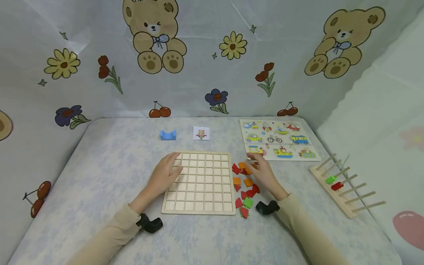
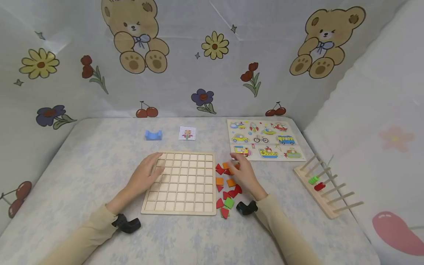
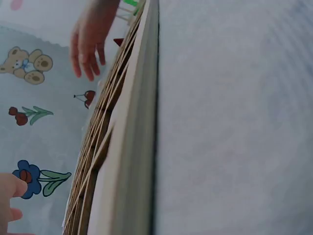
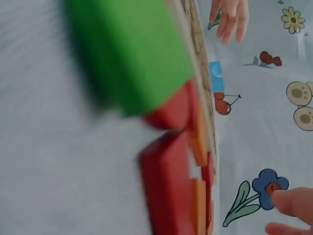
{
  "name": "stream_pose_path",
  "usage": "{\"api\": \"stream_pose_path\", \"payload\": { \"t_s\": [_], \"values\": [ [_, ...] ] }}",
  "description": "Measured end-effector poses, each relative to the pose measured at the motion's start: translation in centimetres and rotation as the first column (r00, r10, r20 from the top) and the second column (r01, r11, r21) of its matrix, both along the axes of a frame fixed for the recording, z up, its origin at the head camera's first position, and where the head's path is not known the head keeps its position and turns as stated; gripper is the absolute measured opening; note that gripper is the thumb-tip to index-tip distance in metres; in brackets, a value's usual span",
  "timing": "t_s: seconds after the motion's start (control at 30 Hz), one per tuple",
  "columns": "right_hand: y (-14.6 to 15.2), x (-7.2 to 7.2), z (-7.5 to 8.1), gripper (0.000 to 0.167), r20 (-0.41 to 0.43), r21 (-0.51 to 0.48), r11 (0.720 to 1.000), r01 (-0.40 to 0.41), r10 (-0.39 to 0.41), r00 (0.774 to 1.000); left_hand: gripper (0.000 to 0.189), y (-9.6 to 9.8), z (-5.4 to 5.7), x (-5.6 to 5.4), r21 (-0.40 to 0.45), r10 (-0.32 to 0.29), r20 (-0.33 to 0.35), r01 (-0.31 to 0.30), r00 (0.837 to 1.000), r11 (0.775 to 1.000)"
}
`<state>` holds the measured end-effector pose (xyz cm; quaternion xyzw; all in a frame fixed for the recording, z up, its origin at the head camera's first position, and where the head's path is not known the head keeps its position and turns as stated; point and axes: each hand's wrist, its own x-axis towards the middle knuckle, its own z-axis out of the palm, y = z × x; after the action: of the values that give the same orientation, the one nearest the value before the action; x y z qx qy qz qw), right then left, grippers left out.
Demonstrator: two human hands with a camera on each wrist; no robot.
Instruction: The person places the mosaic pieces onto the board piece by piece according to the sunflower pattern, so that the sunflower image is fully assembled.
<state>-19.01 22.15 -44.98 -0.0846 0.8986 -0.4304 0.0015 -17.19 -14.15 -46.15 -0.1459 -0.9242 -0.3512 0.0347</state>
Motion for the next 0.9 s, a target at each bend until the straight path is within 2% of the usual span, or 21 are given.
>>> {"api": "stream_pose_path", "payload": {
  "t_s": [0.13,0.3,0.47,0.67,0.77,0.9],
  "values": [
    [0.8,0.2,-1.0,0.048,0.028,0.040,0.999,0.008,-0.009,1.000,0.056,-0.6,-1.6,0.0,0.043,0.011,-0.003,-0.011,1.000,0.999],
    [1.9,0.4,-1.8,0.053,0.065,0.016,1.000,-0.017,0.016,0.998,0.052,-1.4,-2.8,-0.3,0.221,0.026,0.067,-0.041,0.997,0.974],
    [2.7,0.6,-2.4,0.055,0.072,0.003,0.999,-0.052,0.052,0.996,0.048,-1.7,-3.0,-0.3,0.297,0.026,0.085,-0.050,0.996,0.954],
    [3.0,0.6,-2.6,0.050,0.014,0.015,0.998,-0.059,0.059,0.998,0.043,-1.6,-2.9,-0.4,0.351,0.052,0.088,-0.080,0.995,0.933],
    [3.1,0.5,-2.7,0.050,0.019,0.026,0.998,-0.061,0.061,0.998,0.040,-1.5,-2.9,-0.4,0.359,0.089,0.092,-0.117,0.992,0.926],
    [3.2,0.4,-2.8,0.053,0.037,0.042,0.996,-0.073,0.072,0.997,0.033,-1.5,-2.9,-0.5,0.363,0.171,0.090,-0.192,0.981,0.912]
  ]
}}
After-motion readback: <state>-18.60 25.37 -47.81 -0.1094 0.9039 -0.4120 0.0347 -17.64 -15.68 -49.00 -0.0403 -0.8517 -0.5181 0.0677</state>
